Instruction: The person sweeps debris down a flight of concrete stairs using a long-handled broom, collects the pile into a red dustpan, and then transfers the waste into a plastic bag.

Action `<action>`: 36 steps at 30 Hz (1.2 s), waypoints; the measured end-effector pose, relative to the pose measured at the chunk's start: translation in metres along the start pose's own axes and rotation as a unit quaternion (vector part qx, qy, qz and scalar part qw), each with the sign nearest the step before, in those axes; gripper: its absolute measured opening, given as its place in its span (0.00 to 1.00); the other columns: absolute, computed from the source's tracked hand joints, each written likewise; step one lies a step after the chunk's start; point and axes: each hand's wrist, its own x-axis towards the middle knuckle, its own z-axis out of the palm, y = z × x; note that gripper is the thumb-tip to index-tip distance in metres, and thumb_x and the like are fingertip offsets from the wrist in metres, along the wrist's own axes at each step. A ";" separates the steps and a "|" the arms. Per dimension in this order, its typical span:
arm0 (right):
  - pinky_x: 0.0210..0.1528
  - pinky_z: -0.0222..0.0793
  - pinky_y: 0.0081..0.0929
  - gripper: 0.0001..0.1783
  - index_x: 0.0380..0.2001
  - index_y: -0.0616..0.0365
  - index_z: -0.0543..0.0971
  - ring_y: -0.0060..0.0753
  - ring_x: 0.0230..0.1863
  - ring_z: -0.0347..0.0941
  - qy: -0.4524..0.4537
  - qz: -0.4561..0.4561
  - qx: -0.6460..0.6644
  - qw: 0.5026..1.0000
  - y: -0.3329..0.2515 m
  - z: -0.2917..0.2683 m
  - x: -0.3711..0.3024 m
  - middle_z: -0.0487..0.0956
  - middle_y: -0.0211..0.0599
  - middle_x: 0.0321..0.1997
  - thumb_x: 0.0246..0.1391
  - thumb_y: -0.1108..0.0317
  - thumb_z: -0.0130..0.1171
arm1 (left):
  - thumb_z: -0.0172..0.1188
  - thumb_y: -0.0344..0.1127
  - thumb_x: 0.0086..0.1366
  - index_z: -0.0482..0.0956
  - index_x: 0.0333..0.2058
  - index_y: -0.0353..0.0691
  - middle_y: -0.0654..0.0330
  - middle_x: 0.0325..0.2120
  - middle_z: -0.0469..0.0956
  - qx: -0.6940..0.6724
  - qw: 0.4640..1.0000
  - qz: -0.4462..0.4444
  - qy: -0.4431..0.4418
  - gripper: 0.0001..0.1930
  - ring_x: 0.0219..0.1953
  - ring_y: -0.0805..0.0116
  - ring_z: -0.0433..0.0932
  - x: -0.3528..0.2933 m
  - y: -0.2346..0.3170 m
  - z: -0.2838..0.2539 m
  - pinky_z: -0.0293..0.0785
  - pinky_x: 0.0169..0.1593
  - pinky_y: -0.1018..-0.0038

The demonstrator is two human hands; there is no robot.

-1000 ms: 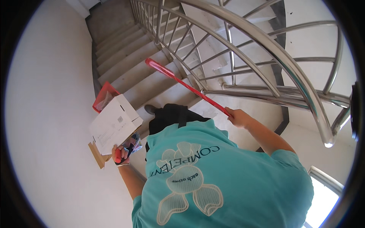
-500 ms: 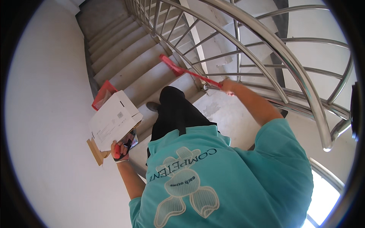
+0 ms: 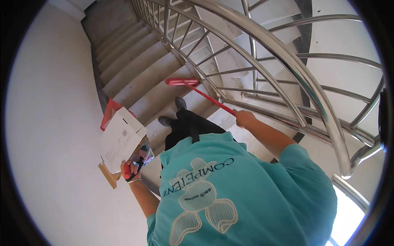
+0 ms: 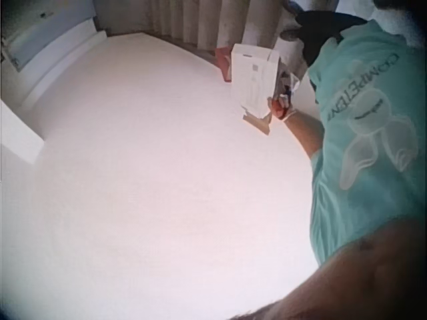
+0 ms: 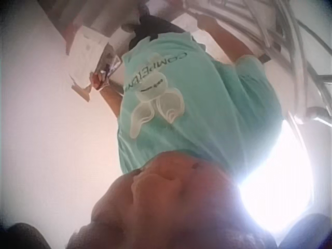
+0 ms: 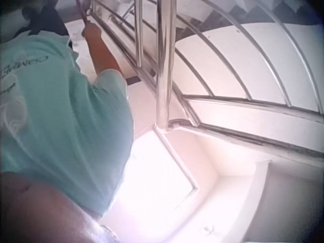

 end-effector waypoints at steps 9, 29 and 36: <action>0.39 0.67 0.44 0.27 0.54 0.56 0.60 0.49 0.39 0.73 0.103 -0.052 0.050 0.992 -0.025 -0.028 0.033 0.76 0.50 0.35 0.47 0.72 0.43 | 0.49 0.38 0.60 0.64 0.40 0.25 0.56 0.22 0.71 -0.032 0.997 -0.005 -0.066 0.18 0.07 0.79 0.55 0.002 -0.009 0.002 0.52 0.08 0.83; 0.21 0.68 0.32 0.24 0.51 0.52 0.66 0.39 0.20 0.73 -0.133 -0.175 0.446 0.867 -0.105 -0.028 0.100 0.75 0.47 0.27 0.47 0.68 0.51 | 0.49 0.39 0.60 0.60 0.45 0.22 0.56 0.21 0.69 -0.058 0.994 0.068 -0.067 0.23 0.07 0.78 0.55 -0.032 0.003 0.012 0.52 0.09 0.82; 0.12 0.61 0.26 0.09 0.32 0.60 0.72 0.26 0.13 0.64 -0.078 -0.219 0.299 0.926 -0.158 -0.054 0.124 0.69 0.34 0.16 0.52 0.66 0.49 | 0.49 0.39 0.61 0.63 0.41 0.25 0.57 0.22 0.69 -0.082 0.993 0.051 -0.069 0.19 0.07 0.77 0.55 -0.062 -0.004 0.014 0.51 0.09 0.81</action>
